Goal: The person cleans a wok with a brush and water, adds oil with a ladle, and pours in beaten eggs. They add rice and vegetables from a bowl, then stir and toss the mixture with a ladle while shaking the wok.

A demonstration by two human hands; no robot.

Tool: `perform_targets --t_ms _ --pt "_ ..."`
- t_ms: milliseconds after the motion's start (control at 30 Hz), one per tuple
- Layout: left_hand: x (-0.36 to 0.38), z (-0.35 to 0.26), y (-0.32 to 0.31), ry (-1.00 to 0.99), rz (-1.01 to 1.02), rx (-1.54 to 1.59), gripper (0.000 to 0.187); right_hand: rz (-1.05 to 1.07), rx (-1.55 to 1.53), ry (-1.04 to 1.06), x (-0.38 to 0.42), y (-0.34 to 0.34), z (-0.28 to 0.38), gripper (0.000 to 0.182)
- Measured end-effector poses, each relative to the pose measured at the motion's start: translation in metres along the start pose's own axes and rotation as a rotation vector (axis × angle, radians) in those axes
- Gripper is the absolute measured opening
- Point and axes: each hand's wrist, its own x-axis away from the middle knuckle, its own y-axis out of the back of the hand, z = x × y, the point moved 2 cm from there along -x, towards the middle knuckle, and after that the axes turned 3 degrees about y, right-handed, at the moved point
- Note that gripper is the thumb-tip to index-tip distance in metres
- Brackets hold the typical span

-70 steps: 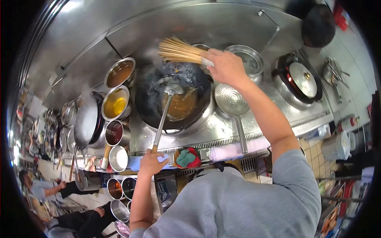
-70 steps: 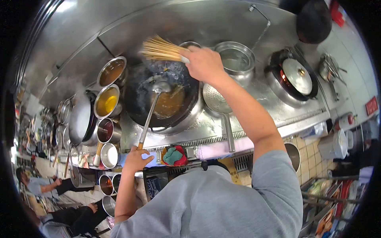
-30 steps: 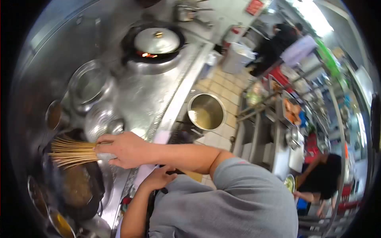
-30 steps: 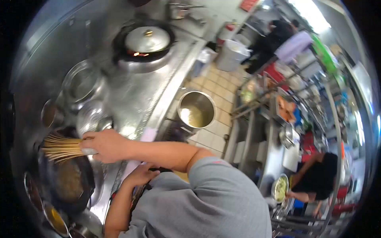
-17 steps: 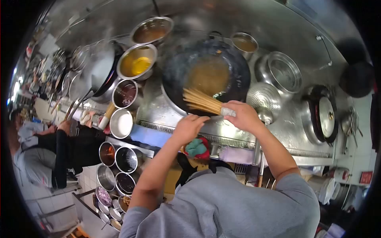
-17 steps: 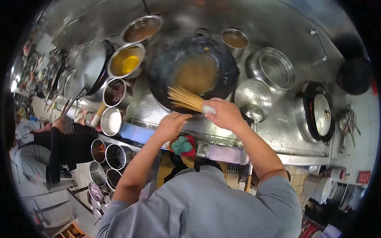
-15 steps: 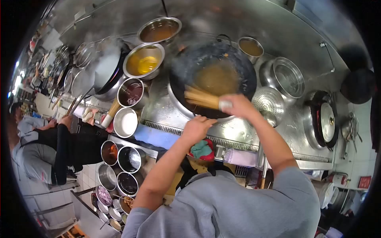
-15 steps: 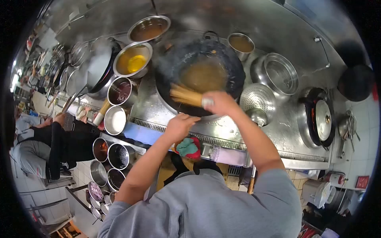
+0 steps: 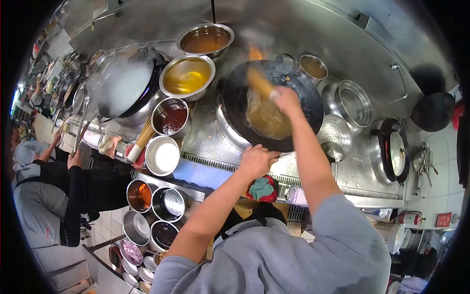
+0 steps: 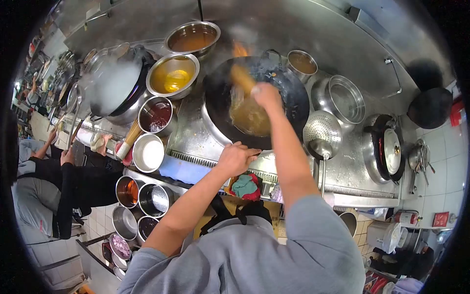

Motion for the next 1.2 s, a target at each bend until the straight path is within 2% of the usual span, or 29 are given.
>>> perform_targets --t_ms 33,100,167,233,267,333,367,400,467,500,533,567,600,700,733,800,833,900,933,967,1000,1033,1067,1133,1200 --pt "0.001 -0.003 0.001 0.030 0.025 -0.033 0.025 -0.126 0.037 -0.312 0.007 0.012 0.034 0.034" --pt "-0.002 -0.001 0.007 0.018 0.024 -0.110 0.022 -0.144 0.020 -0.277 0.018 -0.012 0.051 0.031" --pt "-0.003 0.013 0.016 0.034 0.029 -0.062 0.022 -0.152 -0.001 -0.251 0.052 -0.015 0.058 0.027" --pt "-0.003 0.026 0.017 -0.002 0.003 0.017 0.022 0.053 0.047 0.017 0.088 0.007 0.078 0.026" --pt "-0.006 0.033 0.013 -0.012 -0.001 0.013 0.022 0.043 0.048 0.017 0.072 0.019 0.076 0.026" --pt "-0.003 0.035 0.008 -0.055 0.023 0.036 0.022 0.341 0.062 -0.067 0.020 0.033 0.061 0.033" --pt "-0.001 0.036 0.008 -0.050 0.033 0.041 0.022 0.097 -0.015 -0.211 -0.008 0.022 0.045 0.033" --pt "0.000 0.036 0.009 -0.043 0.034 0.047 0.022 -0.173 -0.067 -0.304 -0.002 0.026 0.056 0.032" --pt "-0.003 0.030 0.015 -0.049 0.027 0.053 0.022 -0.243 -0.147 -0.233 0.015 -0.014 0.053 0.029" --pt "-0.002 0.025 0.020 -0.027 0.035 0.035 0.023 -0.161 -0.252 -0.086 0.032 -0.040 0.043 0.029" --pt "-0.004 0.023 0.023 -0.004 0.037 0.015 0.024 -0.114 -0.280 -0.141 0.067 -0.035 0.058 0.031" --pt "-0.005 0.023 0.023 -0.012 0.032 0.012 0.024 0.024 -0.363 -0.090 0.094 -0.027 0.057 0.034" --pt "-0.006 0.025 0.022 -0.017 0.013 -0.019 0.024 0.059 -0.320 0.015 0.115 -0.008 0.058 0.032" --pt "-0.003 0.025 0.015 -0.010 0.009 -0.035 0.024 0.431 -0.289 -0.187 0.080 0.048 0.058 0.027" --pt "-0.003 0.025 0.014 -0.004 0.020 -0.021 0.024 0.518 -0.332 -0.323 0.047 0.056 0.055 0.025" --pt "-0.001 0.022 0.016 0.006 0.006 -0.024 0.024 0.117 -0.305 -0.446 -0.010 0.041 0.037 0.023" --pt "-0.001 0.020 0.017 0.012 -0.012 -0.020 0.023 0.117 -0.301 -0.447 -0.008 0.021 0.030 0.023" --pt "0.000 0.023 0.019 0.017 -0.013 -0.016 0.022 -0.275 -0.146 -0.163 0.008 -0.011 0.030 0.022" --pt "-0.001 0.022 0.018 0.025 -0.020 -0.008 0.021 -0.141 -0.216 -0.096 0.029 -0.028 0.034 0.025" --pt "-0.001 0.021 0.017 0.017 -0.028 -0.002 0.021 -0.100 -0.262 -0.032 0.063 -0.031 0.044 0.029" --pt "0.001 0.020 0.016 0.007 -0.061 -0.009 0.021 0.079 -0.319 -0.057 0.099 -0.009 0.060 0.032" --pt "0.000 0.022 0.016 0.003 -0.102 -0.020 0.020 0.091 -0.241 0.072 0.117 -0.001 0.050 0.033" --pt "-0.001 0.025 0.015 0.008 -0.111 -0.022 0.020 0.093 -0.240 0.082 0.110 0.020 0.048 0.033" --pt "0.001 0.027 0.009 -0.014 -0.106 0.018 0.018 0.581 -0.134 -0.281 0.076 0.059 0.052 0.039" --pt "0.002 0.025 0.013 -0.014 -0.114 0.025 0.017 0.359 -0.094 -0.207 0.018 0.022 0.034 0.039"
